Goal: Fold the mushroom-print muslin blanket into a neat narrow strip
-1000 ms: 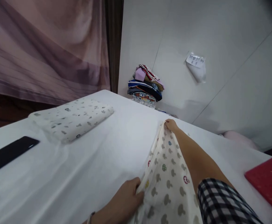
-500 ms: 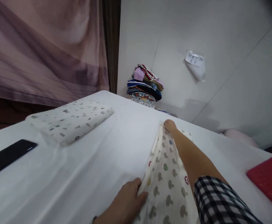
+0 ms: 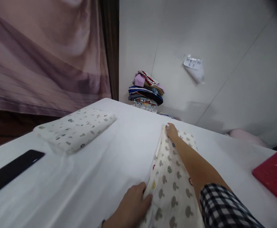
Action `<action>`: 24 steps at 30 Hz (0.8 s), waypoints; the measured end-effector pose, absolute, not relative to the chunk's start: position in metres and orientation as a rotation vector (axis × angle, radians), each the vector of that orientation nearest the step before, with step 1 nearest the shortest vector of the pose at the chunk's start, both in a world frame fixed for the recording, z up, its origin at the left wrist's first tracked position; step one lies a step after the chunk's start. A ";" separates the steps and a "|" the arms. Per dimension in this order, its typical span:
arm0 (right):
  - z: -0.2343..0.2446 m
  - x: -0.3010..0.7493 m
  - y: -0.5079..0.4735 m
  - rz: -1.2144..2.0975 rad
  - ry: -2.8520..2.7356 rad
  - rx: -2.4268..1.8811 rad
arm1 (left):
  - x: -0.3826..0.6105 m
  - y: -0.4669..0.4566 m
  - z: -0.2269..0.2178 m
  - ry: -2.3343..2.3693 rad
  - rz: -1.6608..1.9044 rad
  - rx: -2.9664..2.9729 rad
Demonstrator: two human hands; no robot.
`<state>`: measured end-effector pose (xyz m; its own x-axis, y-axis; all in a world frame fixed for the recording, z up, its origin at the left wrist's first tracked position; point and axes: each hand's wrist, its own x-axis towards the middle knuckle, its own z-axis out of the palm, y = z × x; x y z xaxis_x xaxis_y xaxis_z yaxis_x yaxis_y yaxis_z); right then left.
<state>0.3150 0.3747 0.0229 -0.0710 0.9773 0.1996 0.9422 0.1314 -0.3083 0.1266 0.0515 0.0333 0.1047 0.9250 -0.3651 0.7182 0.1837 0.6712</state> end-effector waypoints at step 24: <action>0.055 0.326 0.012 0.641 -2.593 -1.292 | 0.133 0.061 0.037 1.736 0.392 1.839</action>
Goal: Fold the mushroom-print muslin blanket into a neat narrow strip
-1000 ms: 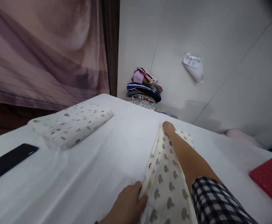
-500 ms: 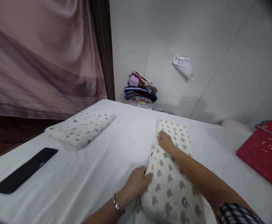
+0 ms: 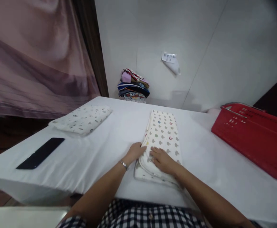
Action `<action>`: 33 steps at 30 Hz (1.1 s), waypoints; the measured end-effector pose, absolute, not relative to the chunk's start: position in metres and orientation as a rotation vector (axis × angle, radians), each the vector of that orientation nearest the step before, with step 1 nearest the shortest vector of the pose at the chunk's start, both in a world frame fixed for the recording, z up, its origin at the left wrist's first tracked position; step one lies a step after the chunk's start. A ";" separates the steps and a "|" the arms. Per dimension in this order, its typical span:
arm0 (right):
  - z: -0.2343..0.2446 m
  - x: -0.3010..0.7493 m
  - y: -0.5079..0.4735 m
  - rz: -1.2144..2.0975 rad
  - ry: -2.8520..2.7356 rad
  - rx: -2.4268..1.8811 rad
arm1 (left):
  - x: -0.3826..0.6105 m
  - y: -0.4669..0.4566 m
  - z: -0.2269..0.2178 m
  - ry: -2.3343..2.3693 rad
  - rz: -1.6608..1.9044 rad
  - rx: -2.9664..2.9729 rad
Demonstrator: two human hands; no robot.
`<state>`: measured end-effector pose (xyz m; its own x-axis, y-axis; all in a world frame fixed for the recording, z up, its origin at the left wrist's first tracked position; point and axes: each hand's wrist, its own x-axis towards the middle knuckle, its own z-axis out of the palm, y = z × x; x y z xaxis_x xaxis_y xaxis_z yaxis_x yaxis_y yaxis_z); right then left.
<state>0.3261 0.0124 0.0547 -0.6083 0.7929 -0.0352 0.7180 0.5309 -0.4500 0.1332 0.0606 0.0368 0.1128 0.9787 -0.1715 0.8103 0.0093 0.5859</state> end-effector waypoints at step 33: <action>0.000 0.399 -0.098 -0.156 -2.099 -1.330 | 0.143 -0.031 0.056 1.986 0.399 1.734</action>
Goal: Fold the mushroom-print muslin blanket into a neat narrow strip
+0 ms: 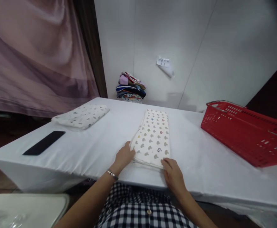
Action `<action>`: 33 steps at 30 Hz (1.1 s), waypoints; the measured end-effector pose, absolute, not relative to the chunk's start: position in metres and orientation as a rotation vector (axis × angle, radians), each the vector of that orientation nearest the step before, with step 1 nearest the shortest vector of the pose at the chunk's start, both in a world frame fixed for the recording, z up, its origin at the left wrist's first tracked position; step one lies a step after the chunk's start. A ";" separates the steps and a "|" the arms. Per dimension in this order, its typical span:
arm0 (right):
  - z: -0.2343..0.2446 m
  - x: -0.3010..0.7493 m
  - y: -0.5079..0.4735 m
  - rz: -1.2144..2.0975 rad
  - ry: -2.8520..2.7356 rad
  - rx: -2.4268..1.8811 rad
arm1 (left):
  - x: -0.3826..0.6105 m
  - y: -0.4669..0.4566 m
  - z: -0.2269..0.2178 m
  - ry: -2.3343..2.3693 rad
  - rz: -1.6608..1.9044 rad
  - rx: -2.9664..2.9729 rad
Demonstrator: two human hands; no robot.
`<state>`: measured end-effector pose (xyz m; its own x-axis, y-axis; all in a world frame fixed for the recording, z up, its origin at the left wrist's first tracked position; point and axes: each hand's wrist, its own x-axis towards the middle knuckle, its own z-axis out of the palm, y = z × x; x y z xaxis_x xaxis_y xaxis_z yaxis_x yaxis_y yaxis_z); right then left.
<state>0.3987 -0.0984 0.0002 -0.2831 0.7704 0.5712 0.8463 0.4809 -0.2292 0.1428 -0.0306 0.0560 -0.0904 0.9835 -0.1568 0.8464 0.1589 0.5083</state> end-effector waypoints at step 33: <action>0.017 0.406 0.105 0.156 -1.986 -1.938 | 0.134 0.017 0.067 1.950 0.389 1.848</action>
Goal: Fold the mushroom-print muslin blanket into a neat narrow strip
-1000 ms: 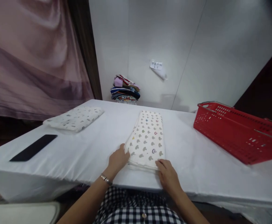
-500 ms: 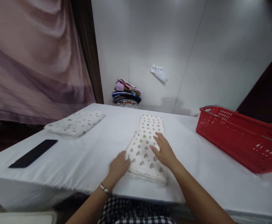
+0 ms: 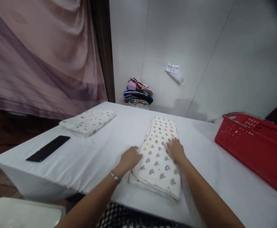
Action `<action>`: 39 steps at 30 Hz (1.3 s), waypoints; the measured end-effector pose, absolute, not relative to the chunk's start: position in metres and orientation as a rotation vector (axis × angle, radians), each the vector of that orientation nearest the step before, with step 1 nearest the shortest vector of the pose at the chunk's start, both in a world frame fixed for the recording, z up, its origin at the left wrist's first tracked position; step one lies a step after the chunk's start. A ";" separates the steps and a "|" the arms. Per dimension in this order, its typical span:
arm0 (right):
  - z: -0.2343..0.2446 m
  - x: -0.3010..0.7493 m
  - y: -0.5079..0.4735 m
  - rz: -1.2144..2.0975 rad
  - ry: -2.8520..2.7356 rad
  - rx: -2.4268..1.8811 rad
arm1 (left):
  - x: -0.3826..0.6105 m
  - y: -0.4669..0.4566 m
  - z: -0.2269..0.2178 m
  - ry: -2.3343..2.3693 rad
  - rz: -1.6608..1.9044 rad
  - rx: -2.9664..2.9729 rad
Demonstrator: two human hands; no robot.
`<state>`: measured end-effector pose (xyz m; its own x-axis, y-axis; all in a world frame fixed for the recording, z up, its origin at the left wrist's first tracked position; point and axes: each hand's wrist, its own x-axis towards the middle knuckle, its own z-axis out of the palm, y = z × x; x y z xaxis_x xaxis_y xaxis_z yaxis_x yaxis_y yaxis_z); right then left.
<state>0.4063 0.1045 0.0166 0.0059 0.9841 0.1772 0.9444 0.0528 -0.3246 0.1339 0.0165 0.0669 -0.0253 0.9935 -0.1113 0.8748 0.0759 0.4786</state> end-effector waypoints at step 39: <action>0.000 0.427 0.175 0.299 -2.030 -1.819 | 0.215 0.215 0.047 2.175 0.334 1.823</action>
<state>0.4275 0.1753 0.0002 -0.0757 0.9860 0.1488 0.9013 0.1315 -0.4128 0.2147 0.2151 0.0471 -0.1624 0.9844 -0.0674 0.9189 0.1758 0.3532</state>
